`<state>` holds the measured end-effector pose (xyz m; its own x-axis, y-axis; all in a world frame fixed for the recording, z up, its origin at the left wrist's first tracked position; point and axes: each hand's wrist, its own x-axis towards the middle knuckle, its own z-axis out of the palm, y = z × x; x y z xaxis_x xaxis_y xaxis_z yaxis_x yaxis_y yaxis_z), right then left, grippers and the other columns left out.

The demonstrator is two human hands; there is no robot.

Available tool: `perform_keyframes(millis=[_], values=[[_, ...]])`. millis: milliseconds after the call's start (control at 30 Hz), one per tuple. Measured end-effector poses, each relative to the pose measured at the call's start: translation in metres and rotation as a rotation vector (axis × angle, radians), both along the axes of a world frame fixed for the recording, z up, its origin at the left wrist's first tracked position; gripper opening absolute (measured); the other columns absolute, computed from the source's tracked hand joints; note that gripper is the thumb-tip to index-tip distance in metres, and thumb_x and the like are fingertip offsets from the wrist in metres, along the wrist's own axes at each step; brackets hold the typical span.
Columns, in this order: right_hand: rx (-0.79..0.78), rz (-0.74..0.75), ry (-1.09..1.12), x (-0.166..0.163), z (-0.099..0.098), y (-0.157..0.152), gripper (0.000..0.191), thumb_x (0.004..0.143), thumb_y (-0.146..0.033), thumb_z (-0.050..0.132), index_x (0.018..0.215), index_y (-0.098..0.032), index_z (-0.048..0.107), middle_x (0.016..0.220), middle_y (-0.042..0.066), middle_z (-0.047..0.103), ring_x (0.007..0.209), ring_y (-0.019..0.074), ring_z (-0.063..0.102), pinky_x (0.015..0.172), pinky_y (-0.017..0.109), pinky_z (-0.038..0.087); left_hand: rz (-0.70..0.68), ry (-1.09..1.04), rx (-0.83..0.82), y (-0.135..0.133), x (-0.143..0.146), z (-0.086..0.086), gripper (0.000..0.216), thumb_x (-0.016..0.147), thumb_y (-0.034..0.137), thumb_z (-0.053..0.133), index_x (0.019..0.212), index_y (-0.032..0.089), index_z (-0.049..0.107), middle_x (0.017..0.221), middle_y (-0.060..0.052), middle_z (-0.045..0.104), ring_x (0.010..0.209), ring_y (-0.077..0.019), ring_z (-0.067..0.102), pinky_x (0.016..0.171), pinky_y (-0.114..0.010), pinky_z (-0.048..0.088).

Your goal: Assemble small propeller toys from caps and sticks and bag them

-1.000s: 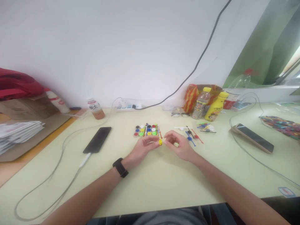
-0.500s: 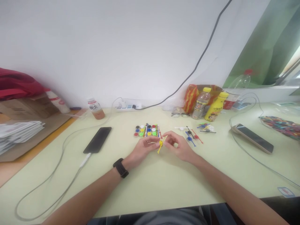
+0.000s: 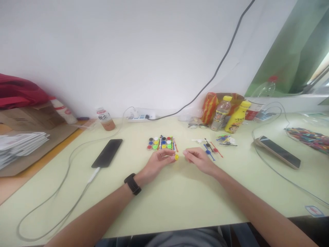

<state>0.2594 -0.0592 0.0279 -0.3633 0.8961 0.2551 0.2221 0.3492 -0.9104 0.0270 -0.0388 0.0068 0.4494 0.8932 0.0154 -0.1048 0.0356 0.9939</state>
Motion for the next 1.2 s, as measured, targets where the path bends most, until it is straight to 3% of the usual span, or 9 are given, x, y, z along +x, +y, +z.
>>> perform_keyframes(millis=[167, 367, 567, 733, 967, 1033, 1100, 1133, 1200], values=[[0.006, 0.008, 0.042, -0.008, 0.001, -0.005, 0.038, 0.091, -0.057, 0.068, 0.085, -0.021, 0.057, 0.075, -0.001, 0.055, 0.065, 0.0135, 0.049, 0.062, 0.028, 0.042, -0.024, -0.001, 0.035, -0.001, 0.001, 0.002, 0.034, 0.085, 0.039, 0.081, 0.112, 0.02, 0.074, 0.118, -0.009, 0.072, 0.107, -0.0245, 0.069, 0.1, -0.041, 0.053], [-0.008, 0.022, 0.038, -0.011, -0.004, -0.006, 0.033, 0.092, -0.053, 0.068, 0.102, -0.023, 0.058, 0.082, 0.0, 0.063, 0.069, 0.0151, 0.058, 0.064, 0.029, 0.046, -0.045, 0.014, 0.076, -0.002, 0.002, 0.004, 0.03, 0.087, 0.04, 0.08, 0.107, 0.019, 0.075, 0.116, -0.01, 0.073, 0.109, -0.0255, 0.069, 0.098, -0.038, 0.052], [0.0, 0.016, 0.024, -0.011, -0.009, -0.003, 0.031, 0.094, -0.049, 0.067, 0.108, -0.023, 0.06, 0.078, -0.001, 0.062, 0.067, 0.015, 0.057, 0.064, 0.029, 0.046, -0.048, 0.003, 0.084, -0.003, 0.002, 0.005, 0.027, 0.086, 0.039, 0.08, 0.104, 0.02, 0.075, 0.115, -0.009, 0.074, 0.108, -0.0249, 0.069, 0.099, -0.039, 0.052], [-0.033, -0.018, 0.043, -0.011, -0.007, -0.005, 0.039, 0.094, -0.053, 0.064, 0.118, -0.023, 0.057, 0.074, -0.002, 0.059, 0.067, 0.0155, 0.054, 0.063, 0.028, 0.044, -0.031, -0.036, 0.037, -0.002, 0.002, 0.003, 0.029, 0.084, 0.039, 0.083, 0.105, 0.019, 0.075, 0.112, -0.008, 0.074, 0.105, -0.0245, 0.071, 0.1, -0.041, 0.053], [-0.192, -0.166, 0.191, -0.011, -0.009, -0.001, 0.064, 0.094, -0.061, 0.06, 0.143, -0.025, 0.041, 0.07, -0.006, 0.055, 0.062, 0.0143, 0.046, 0.059, 0.027, 0.037, 0.04, -0.046, 0.015, -0.001, 0.002, 0.002, 0.029, 0.083, 0.038, 0.084, 0.101, 0.019, 0.074, 0.11, -0.007, 0.075, 0.1, -0.0222, 0.072, 0.102, -0.041, 0.054], [-0.235, -0.173, 0.204, -0.01, -0.008, -0.001, 0.055, 0.093, -0.065, 0.059, 0.129, -0.024, 0.055, 0.068, -0.004, 0.055, 0.06, 0.014, 0.044, 0.057, 0.027, 0.036, 0.058, -0.042, 0.019, 0.0, 0.002, 0.002, 0.03, 0.082, 0.039, 0.084, 0.101, 0.018, 0.073, 0.109, -0.007, 0.075, 0.1, -0.0228, 0.072, 0.102, -0.042, 0.054], [-0.304, -0.076, 0.19, -0.008, -0.005, -0.001, 0.053, 0.095, -0.069, 0.051, 0.087, -0.02, 0.067, 0.059, -0.002, 0.051, 0.057, 0.0137, 0.042, 0.055, 0.028, 0.034, 0.084, -0.031, 0.028, 0.0, 0.001, 0.002, 0.031, 0.082, 0.04, 0.084, 0.101, 0.018, 0.073, 0.111, -0.008, 0.075, 0.102, -0.0232, 0.071, 0.101, -0.042, 0.053], [-0.331, -0.009, 0.181, -0.006, -0.003, -0.001, 0.062, 0.096, -0.071, 0.046, 0.066, -0.019, 0.061, 0.054, -0.001, 0.046, 0.055, 0.0134, 0.04, 0.055, 0.029, 0.034, 0.095, -0.025, 0.032, 0.0, 0.001, 0.002, 0.031, 0.082, 0.04, 0.084, 0.101, 0.018, 0.073, 0.112, -0.008, 0.074, 0.102, -0.0233, 0.071, 0.101, -0.041, 0.053], [-0.346, 0.088, 0.179, -0.004, 0.001, -0.002, 0.072, 0.098, -0.071, 0.042, 0.047, -0.02, 0.046, 0.049, 0.0, 0.039, 0.053, 0.0128, 0.036, 0.055, 0.03, 0.032, 0.105, -0.011, 0.036, 0.0, 0.001, 0.002, 0.03, 0.082, 0.039, 0.084, 0.101, 0.018, 0.073, 0.114, -0.008, 0.074, 0.103, -0.0229, 0.07, 0.1, -0.04, 0.053]])
